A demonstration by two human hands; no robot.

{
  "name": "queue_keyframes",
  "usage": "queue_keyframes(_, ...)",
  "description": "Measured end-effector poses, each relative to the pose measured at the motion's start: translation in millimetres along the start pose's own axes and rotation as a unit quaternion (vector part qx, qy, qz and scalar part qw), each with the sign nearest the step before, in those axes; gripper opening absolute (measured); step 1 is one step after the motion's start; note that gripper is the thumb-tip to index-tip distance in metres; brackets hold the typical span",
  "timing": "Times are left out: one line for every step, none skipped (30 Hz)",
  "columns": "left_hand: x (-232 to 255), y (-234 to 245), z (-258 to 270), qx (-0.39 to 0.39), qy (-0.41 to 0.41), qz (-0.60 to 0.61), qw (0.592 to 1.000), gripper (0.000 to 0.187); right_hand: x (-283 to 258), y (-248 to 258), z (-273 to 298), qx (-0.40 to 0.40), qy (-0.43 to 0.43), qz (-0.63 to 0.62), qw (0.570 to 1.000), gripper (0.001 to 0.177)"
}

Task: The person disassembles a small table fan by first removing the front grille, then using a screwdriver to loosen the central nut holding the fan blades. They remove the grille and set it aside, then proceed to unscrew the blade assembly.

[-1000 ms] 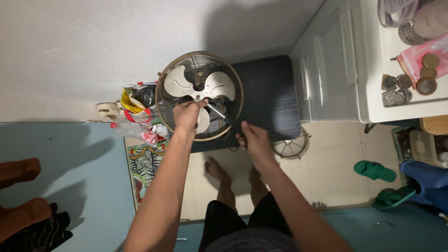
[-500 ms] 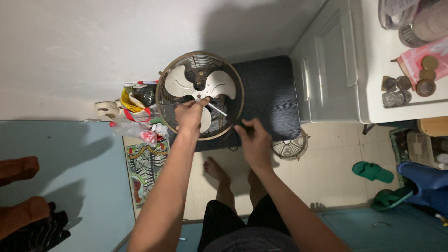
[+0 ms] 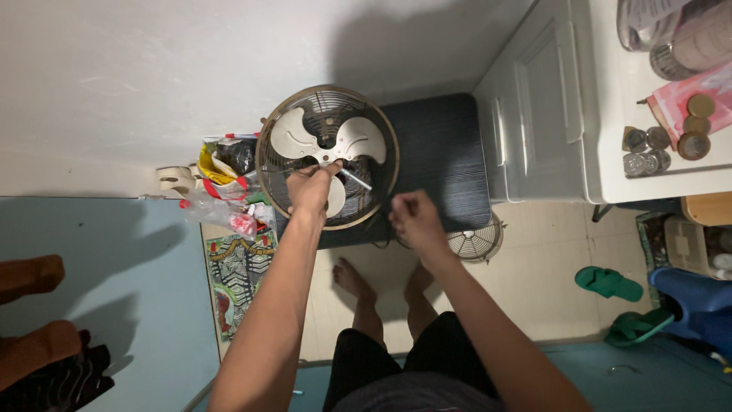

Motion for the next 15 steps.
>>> queue_keyframes(-1.5, -0.7, -0.5, -0.004, 0.008, 0.005, 1.000, 0.019, -1.9, 0.6, 1.6, 0.005, 0.045, 0.068, 0.997, 0.024)
queue_keyframes(-3.0, -0.8, -0.9, -0.008, 0.016, 0.010, 1.000, 0.019, -2.9, 0.4, 4.1, 0.011, 0.089, 0.136, 0.987, 0.022)
queue_keyframes(-4.2, -1.6, -1.3, -0.012, 0.024, 0.014, 1.000, 0.019, -3.6, 0.1, 6.7, 0.016, 0.132, 0.203, 0.970, 0.021)
queue_keyframes(-4.1, -1.0, -1.4, -0.008, 0.018, 0.007, 1.000, 0.019, -1.2, 0.5, 8.8, 0.020, 0.144, 0.209, 0.967, 0.021)
queue_keyframes(-3.8, -0.6, -1.2, -0.003, 0.013, 0.000, 1.000, 0.020, 1.4, 1.1, 10.7, 0.024, 0.155, 0.214, 0.964, 0.021)
queue_keyframes(-3.0, -0.1, -1.3, 0.001, 0.006, -0.008, 1.000, 0.021, 3.9, 1.4, 12.0, 0.028, 0.166, 0.219, 0.961, 0.021)
queue_keyframes(-3.1, 0.4, -1.3, 0.001, 0.011, -0.002, 1.000, 0.021, -2.4, -1.8, 15.0, 0.041, 0.267, 0.235, 0.934, 0.015)
queue_keyframes(-3.4, 0.2, -0.7, 0.000, 0.016, 0.003, 1.000, 0.022, -8.3, -5.9, 18.9, 0.053, 0.364, 0.249, 0.896, 0.008)
queue_keyframes(-3.8, 0.1, 0.2, -0.001, 0.021, 0.009, 1.000, 0.022, -13.0, -8.7, 26.2, 0.062, 0.457, 0.261, 0.848, 0.005)
queue_keyframes(-2.9, 0.9, 0.4, 0.005, 0.018, -0.012, 1.000, 0.022, -10.8, -9.0, 24.4, 0.062, 0.436, 0.269, 0.856, 0.005)
queue_keyframes(-2.1, 1.6, 0.8, 0.010, 0.014, -0.033, 0.999, 0.023, -9.9, -9.2, 22.4, 0.061, 0.415, 0.277, 0.864, 0.006)
queue_keyframes(-1.5, 2.0, 1.2, 0.016, 0.011, -0.054, 0.998, 0.023, -9.7, -8.5, 21.1, 0.060, 0.394, 0.286, 0.871, 0.007)
queue_keyframes(-0.6, 0.8, 1.0, 0.006, 0.012, -0.033, 0.999, 0.023, -7.0, -4.8, 17.2, 0.038, 0.324, 0.223, 0.918, 0.012)
queue_keyframes(-0.4, -0.3, 1.3, -0.004, 0.015, -0.013, 1.000, 0.023, -4.1, -0.3, 14.5, 0.017, 0.250, 0.159, 0.955, 0.021)
queue_keyframes(-0.3, -1.3, 1.5, -0.014, 0.018, 0.008, 1.000, 0.023, -1.4, 1.7, 11.0, -0.005, 0.172, 0.093, 0.981, 0.029)
Point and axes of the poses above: each hand's wrist, its own z-axis away from the middle knuckle, its own y-axis out of the back of the hand, x = y × z, the point moved 5 cm from there along -z, towards the middle knuckle, and after that the axes turned 4 degrees about x, right-handed, at the moved point
